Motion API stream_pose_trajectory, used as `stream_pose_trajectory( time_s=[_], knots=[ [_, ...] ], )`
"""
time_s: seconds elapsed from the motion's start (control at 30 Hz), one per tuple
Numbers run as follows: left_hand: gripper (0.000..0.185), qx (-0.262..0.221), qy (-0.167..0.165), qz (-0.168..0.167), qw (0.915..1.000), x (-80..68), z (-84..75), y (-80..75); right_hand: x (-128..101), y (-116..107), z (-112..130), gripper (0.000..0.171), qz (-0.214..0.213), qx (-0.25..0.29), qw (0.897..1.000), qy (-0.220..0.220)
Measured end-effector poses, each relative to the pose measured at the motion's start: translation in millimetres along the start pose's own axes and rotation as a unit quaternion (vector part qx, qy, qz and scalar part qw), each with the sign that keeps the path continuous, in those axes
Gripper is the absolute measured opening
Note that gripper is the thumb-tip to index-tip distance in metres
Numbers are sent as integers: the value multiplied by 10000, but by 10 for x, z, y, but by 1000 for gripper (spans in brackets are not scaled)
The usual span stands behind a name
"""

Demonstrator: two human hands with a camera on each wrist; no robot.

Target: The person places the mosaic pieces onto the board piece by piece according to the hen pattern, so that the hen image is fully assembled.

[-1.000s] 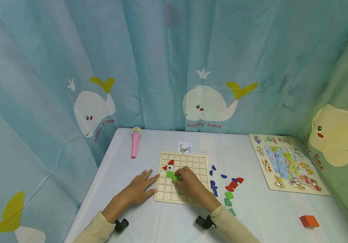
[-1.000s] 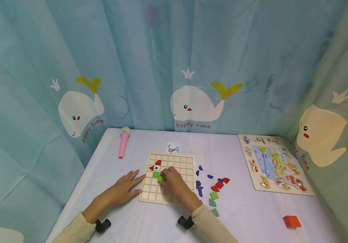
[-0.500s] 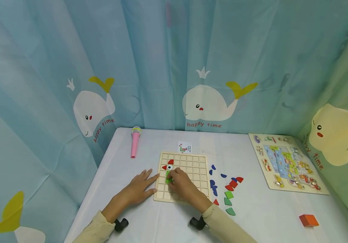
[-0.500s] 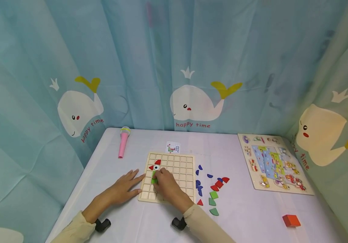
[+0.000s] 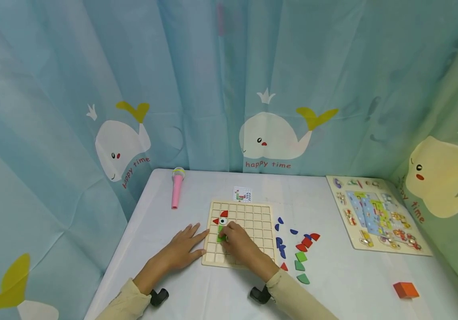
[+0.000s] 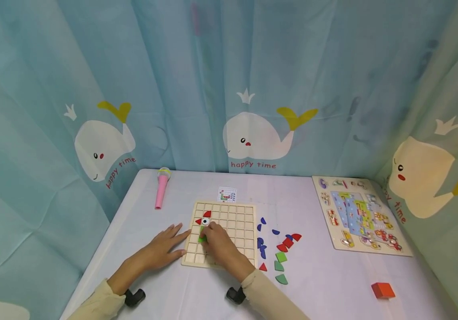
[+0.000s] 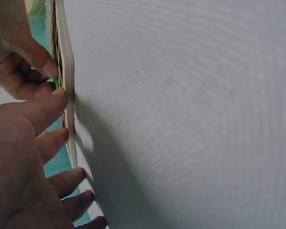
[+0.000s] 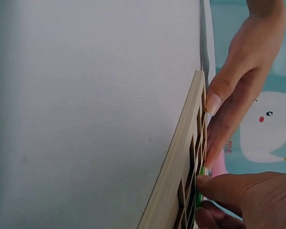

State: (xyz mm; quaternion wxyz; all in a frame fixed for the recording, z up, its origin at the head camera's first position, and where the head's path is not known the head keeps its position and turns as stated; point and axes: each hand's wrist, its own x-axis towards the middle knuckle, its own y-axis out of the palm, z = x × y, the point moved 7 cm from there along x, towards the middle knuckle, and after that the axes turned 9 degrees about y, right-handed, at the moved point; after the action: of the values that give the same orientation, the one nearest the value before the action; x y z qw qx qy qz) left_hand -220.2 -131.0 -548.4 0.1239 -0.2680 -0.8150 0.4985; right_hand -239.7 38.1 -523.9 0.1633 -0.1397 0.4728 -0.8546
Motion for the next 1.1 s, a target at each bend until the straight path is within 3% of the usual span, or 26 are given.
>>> stream_pose_trajectory(
  time_s=[0.27, 0.53, 0.77, 1.1],
  knots=[
    [60, 36, -41, -16, 10000, 7, 26, 19, -21, -33, 2, 10, -24, -53, 9999, -121],
    [60, 10, -55, -44, 10000, 1, 28, 38, -126, -186, -150, 13, 94, 51, 9997, 208],
    [61, 28, -148, -18, 9999, -8, 19, 29, -368, -515, -526, 18, -25, 299, 9952, 930],
    [61, -29, -152, -48, 9999, -12, -18, 8, -930, -947, -1117, 30, 659, 183, 9706, 2307]
  ],
)
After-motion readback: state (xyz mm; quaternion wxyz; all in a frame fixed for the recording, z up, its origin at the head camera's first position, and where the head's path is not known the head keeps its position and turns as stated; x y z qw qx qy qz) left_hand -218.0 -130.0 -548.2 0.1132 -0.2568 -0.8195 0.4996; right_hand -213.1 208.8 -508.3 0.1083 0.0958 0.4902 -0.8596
